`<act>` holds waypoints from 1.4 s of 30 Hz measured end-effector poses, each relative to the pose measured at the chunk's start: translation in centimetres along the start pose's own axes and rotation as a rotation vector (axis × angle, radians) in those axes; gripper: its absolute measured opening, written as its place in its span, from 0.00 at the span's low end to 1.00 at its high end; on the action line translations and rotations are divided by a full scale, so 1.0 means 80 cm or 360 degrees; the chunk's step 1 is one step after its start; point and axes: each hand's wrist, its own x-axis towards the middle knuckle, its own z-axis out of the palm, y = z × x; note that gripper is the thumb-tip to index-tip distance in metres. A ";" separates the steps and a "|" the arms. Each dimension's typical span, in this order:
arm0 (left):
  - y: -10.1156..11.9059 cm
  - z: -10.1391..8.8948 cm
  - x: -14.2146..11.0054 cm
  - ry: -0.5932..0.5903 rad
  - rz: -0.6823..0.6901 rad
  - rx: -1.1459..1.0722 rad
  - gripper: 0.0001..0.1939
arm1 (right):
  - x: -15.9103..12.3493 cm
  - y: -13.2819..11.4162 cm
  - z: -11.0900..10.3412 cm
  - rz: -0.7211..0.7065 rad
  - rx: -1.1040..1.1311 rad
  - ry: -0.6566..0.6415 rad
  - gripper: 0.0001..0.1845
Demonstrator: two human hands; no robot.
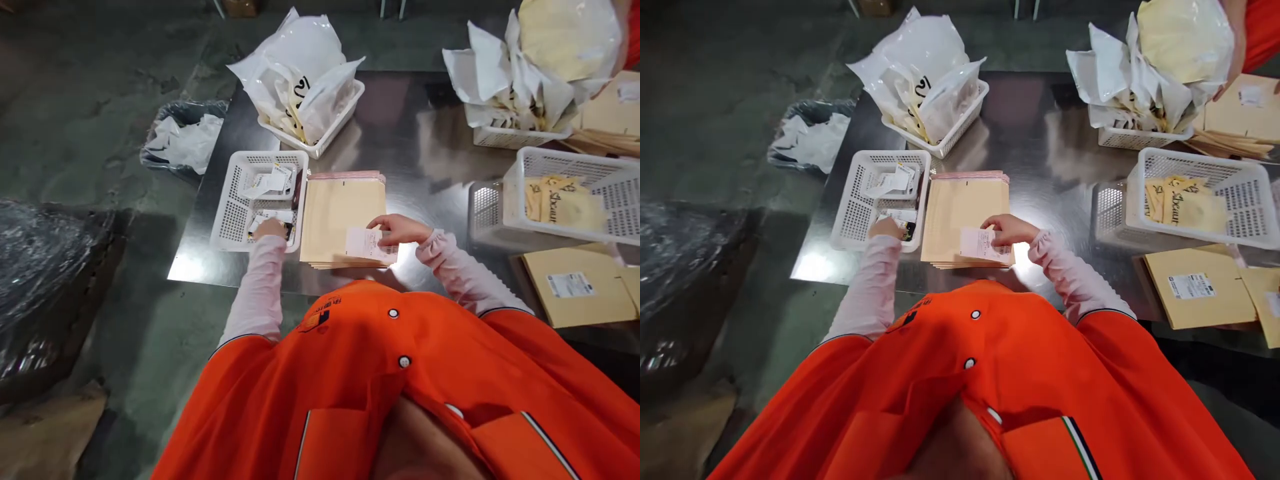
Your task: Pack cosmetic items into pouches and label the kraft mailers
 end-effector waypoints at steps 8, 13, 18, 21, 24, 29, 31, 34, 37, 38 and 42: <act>0.067 0.016 -0.042 -0.0217 0.1875 -0.0391 0.23 | 0.038 -0.004 -0.055 -0.0210 0.0671 -0.0447 0.30; 0.118 0.032 -0.070 0.0081 0.1136 -0.1047 0.17 | 0.037 -0.002 -0.029 -0.0274 0.1577 -0.0036 0.26; 0.160 0.027 -0.065 -0.0224 0.0333 -0.1916 0.26 | 0.044 0.006 0.027 -0.0265 0.2139 0.0367 0.13; 0.175 0.026 -0.071 -0.0598 0.0131 -0.2119 0.27 | 0.038 0.004 0.039 -0.0419 0.2216 0.0651 0.14; 0.174 0.027 -0.075 -0.0804 0.0040 -0.2124 0.24 | 0.017 0.002 0.032 -0.0502 0.2131 0.0787 0.14; 0.155 0.015 -0.039 -0.0463 0.0185 -0.1913 0.22 | -0.024 0.001 0.023 -0.0344 0.2095 0.0354 0.07; 0.151 0.003 -0.020 -0.0326 0.0357 -0.1789 0.23 | -0.031 -0.003 0.031 -0.0282 0.2061 0.0087 0.08; 0.157 -0.020 -0.006 -0.0354 0.0679 -0.1550 0.23 | -0.033 -0.012 0.050 -0.0296 0.1934 -0.0156 0.13; 0.173 -0.039 -0.008 -0.0399 0.0875 -0.1380 0.20 | -0.034 -0.019 0.066 -0.0372 0.1857 -0.0196 0.20; 0.178 -0.043 -0.010 -0.0412 0.0894 -0.1359 0.18 | -0.036 -0.021 0.068 -0.0393 0.1849 -0.0184 0.22; 0.190 -0.043 -0.012 -0.0546 0.0796 -0.1462 0.12 | -0.044 -0.025 0.069 -0.0411 0.1837 -0.0138 0.24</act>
